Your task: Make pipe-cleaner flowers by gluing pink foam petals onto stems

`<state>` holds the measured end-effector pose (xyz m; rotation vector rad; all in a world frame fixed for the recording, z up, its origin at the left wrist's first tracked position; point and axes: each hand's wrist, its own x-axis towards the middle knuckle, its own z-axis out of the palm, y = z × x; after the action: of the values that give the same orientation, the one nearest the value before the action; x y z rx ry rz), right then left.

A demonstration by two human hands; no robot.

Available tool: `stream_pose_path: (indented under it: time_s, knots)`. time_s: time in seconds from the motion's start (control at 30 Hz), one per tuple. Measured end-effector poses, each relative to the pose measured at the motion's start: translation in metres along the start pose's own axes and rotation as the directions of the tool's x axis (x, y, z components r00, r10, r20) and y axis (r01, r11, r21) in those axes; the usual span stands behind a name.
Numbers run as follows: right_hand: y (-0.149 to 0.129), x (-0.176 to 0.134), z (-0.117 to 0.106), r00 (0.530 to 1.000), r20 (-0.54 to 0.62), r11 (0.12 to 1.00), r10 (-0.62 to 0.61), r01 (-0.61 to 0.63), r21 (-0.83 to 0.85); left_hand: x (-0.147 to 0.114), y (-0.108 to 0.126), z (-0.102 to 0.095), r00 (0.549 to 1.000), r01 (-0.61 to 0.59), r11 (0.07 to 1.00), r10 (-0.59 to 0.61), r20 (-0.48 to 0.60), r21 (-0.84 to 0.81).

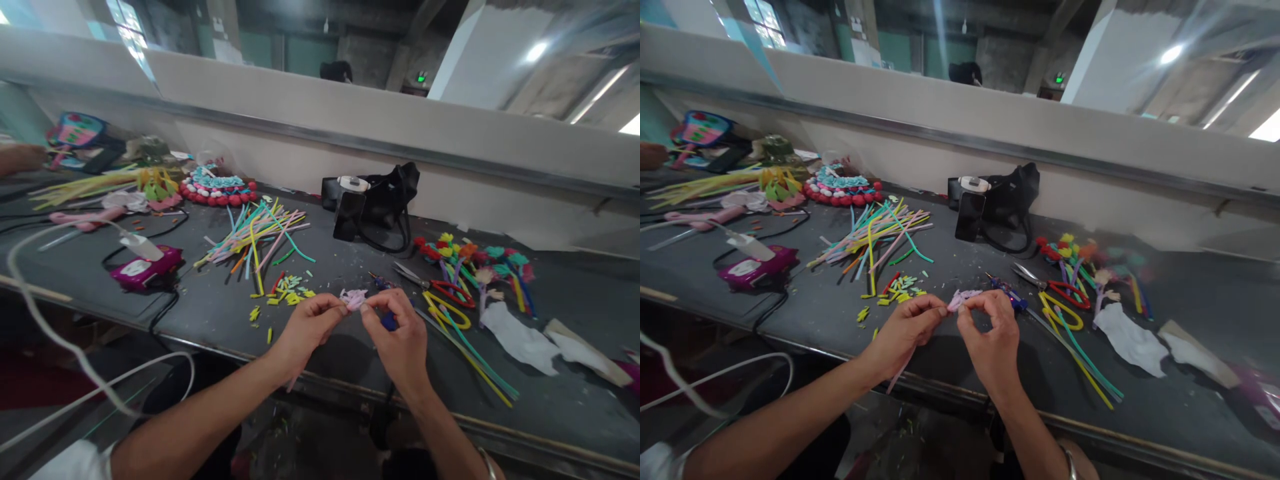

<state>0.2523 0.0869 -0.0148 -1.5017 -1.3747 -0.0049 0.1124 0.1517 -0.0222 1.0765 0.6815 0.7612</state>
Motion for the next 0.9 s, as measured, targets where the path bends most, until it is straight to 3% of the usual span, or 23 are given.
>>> stream_pose_path:
  time_s: [0.2,0.43,0.67,0.9]
  knots:
    - [0.001,0.001,-0.012,0.995,-0.065,0.994,0.08,-0.075,0.08,0.0,0.002,-0.004,0.997,0.011,0.993,-0.002,0.08,-0.12]
    - [-0.001,0.0,-0.015,0.991,-0.117,0.984,0.066,-0.046,0.17,0.0,0.0,-0.006,0.992,-0.012,0.996,0.023,0.123,-0.089]
    - [0.004,0.0,-0.013,0.978,-0.171,0.99,0.119,-0.103,0.095,0.001,0.0,-0.007,0.99,-0.011,0.994,0.027,0.14,-0.112]
    - [0.026,0.008,-0.002,0.984,-0.078,0.986,0.163,-0.166,-0.028,0.001,0.002,-0.009,0.99,0.0,0.989,0.02,0.136,-0.145]
